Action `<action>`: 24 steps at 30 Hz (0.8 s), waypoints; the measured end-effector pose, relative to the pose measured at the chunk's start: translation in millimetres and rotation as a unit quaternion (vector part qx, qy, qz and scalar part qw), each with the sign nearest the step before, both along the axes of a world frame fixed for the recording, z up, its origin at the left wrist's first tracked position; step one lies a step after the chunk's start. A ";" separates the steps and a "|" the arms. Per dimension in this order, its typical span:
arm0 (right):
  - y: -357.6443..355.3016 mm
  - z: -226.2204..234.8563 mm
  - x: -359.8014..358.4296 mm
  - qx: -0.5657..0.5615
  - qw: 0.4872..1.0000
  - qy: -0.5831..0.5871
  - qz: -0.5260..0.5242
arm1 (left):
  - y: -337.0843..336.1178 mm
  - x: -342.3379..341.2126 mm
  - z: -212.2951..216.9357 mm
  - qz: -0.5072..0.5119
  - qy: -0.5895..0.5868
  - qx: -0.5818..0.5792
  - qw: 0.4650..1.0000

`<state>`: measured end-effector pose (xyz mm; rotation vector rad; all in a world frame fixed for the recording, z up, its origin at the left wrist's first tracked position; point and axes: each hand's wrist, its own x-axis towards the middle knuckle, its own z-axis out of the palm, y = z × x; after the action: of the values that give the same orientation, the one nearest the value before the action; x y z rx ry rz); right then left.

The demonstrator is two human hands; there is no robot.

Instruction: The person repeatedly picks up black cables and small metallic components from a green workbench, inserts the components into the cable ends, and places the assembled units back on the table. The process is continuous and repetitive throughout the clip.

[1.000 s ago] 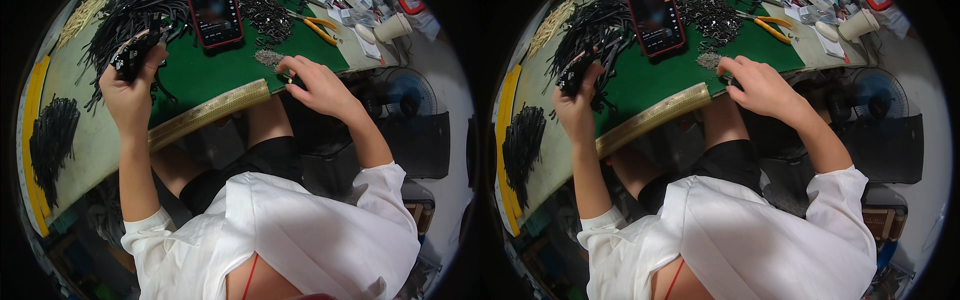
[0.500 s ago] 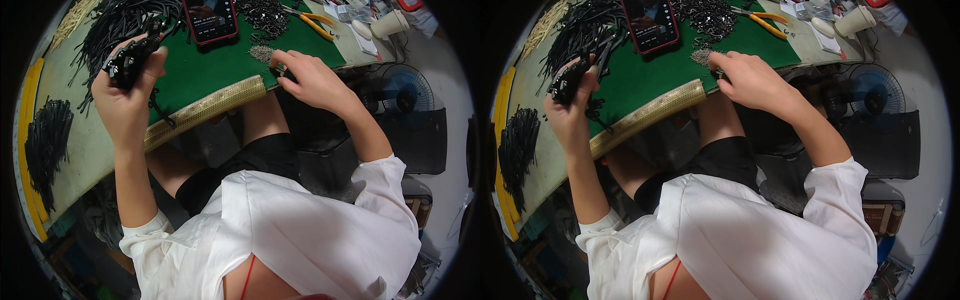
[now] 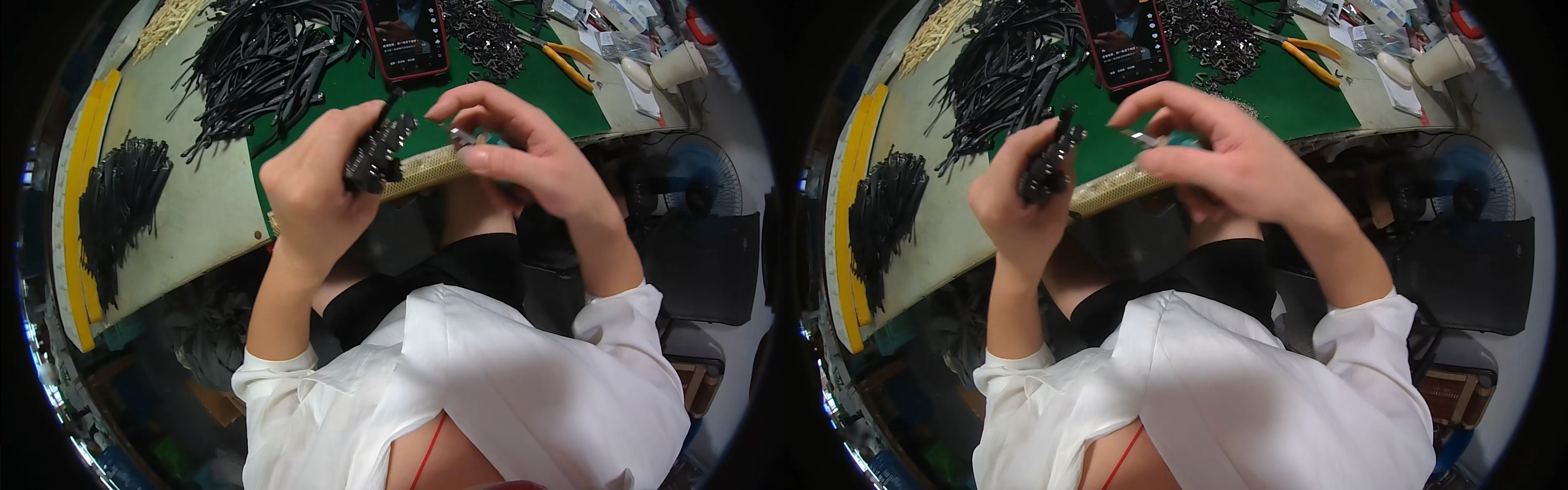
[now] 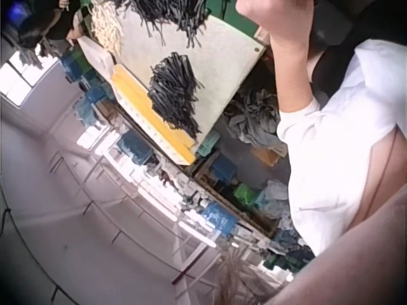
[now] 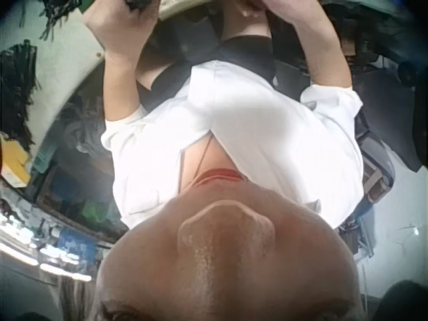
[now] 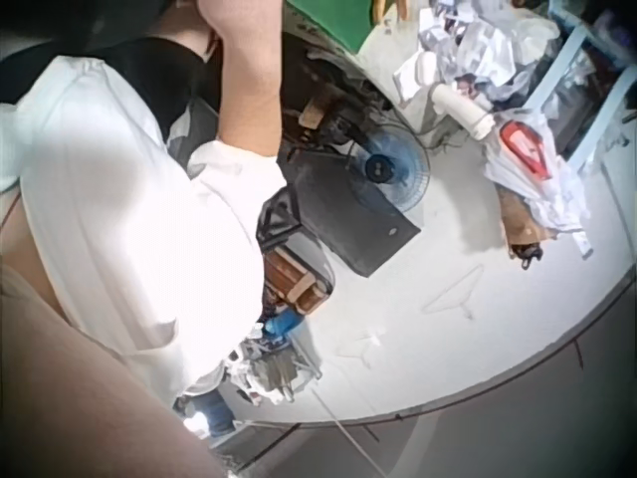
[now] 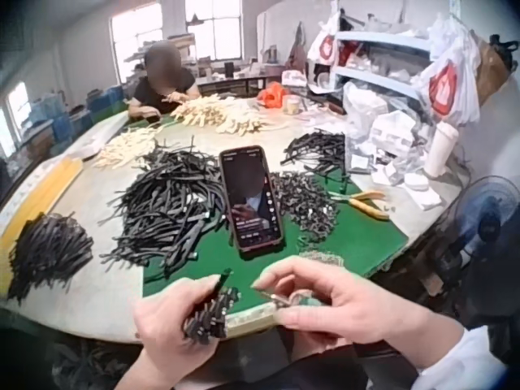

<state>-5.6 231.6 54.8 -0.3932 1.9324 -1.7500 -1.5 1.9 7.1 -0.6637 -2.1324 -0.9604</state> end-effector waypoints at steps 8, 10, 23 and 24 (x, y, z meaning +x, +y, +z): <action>-26.0 -5.5 11.6 -0.127 0.989 -0.067 -0.018 | 2.9 1.9 -2.0 -0.031 0.008 0.010 0.999; -27.2 -2.2 12.6 -0.122 0.989 -0.076 -0.029 | 2.3 2.2 -1.6 -0.031 0.008 0.000 0.999; -51.3 -53.2 11.4 0.225 0.849 0.460 -0.132 | -2.5 -6.9 -9.2 -0.005 -0.033 -0.100 0.994; -52.5 -53.8 11.6 0.244 0.839 0.469 -0.127 | -1.3 -6.5 -10.2 0.016 -0.056 -0.117 0.991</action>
<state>6.0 179.1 1.0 -0.9598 3.1380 -1.1686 -8.0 0.6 -3.1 -0.7000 -2.3712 -0.7512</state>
